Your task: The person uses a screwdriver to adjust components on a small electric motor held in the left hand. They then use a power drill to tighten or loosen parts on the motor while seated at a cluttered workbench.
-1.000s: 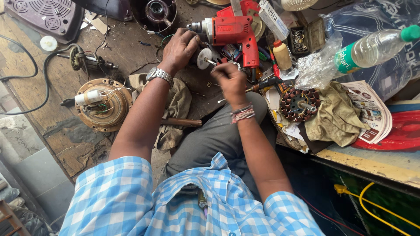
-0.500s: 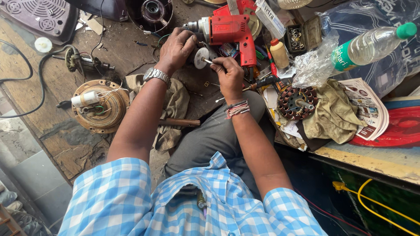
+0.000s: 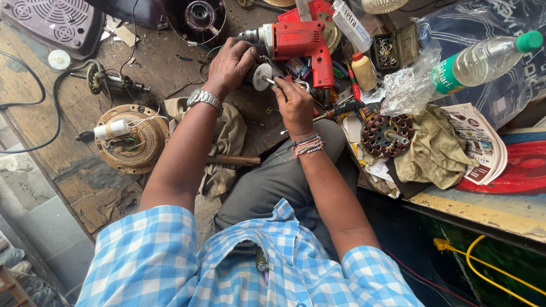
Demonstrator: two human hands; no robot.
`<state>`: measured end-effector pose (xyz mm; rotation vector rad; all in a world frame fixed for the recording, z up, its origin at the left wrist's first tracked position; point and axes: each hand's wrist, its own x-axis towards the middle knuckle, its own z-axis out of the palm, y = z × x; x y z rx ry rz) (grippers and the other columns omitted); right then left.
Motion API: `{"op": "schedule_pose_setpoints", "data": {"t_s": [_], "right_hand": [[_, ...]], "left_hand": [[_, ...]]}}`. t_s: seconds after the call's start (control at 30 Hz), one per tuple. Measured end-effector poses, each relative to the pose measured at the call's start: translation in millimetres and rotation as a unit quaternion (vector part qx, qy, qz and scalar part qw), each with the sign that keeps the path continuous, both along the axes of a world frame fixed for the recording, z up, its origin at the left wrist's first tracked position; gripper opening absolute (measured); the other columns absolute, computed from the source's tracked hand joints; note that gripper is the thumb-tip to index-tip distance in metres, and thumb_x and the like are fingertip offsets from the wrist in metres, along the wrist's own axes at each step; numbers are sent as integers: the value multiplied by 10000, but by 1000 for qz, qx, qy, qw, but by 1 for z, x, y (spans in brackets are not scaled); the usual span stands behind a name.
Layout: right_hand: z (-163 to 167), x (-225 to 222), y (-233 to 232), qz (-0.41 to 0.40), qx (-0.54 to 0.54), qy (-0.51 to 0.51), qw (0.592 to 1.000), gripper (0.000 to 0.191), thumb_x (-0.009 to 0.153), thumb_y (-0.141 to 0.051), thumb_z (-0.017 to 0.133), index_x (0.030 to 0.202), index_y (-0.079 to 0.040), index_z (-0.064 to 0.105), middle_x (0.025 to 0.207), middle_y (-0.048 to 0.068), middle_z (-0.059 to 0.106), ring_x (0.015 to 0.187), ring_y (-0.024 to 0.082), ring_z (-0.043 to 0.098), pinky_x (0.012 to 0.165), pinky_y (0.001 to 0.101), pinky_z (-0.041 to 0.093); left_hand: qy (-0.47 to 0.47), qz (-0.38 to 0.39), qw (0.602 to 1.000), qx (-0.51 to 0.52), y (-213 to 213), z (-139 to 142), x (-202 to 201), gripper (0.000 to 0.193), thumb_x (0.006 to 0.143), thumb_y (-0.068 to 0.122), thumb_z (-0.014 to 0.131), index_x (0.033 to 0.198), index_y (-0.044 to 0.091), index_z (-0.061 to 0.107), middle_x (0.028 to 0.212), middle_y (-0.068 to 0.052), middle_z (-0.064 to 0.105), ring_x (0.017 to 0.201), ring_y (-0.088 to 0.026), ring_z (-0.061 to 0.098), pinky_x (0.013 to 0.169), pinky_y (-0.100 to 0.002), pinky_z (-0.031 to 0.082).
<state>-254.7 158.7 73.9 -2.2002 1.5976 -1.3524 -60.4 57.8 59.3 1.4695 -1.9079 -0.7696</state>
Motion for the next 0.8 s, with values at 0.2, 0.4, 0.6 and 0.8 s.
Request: {"op": "schedule_pose_setpoints", "data": {"t_s": [0.2,0.4,0.6,0.8], "right_hand": [[4,4,-9,15,-11,30,999,221,866,-74,821,1067,-73,727,950,85,739,899,294,689,835,408,550],[9,2,-5,2,24,-8,1000,343,811,-68,829,1121,-43,683,978,85,687,934,284,659,862,422,527],[6,4,-8,7,18,-13,1000,226,830,-43,817,1016,-59,689,953,86,678,866,272,669,804,403,545],[5,5,-9,16,3,-9,1000,221,833,-32,807,1034,-62,719,1000,86,707,916,283,699,821,380,567]], "left_hand": [[2,-7,1000,-10,0,-2,0,446,1024,520,490,1201,180,720,1305,-70,601,1178,-318,609,940,-447,486],[7,-8,1000,-20,-2,-4,0,426,1022,497,501,1191,175,723,1291,-72,604,1182,-319,606,938,-444,491],[0,-5,1000,-14,-2,-4,-2,416,1029,490,517,1197,169,721,1277,-76,604,1182,-319,601,944,-447,485],[2,-5,1000,-10,-2,-4,-2,416,1026,490,511,1194,175,726,1294,-63,605,1190,-312,602,953,-441,487]]}}
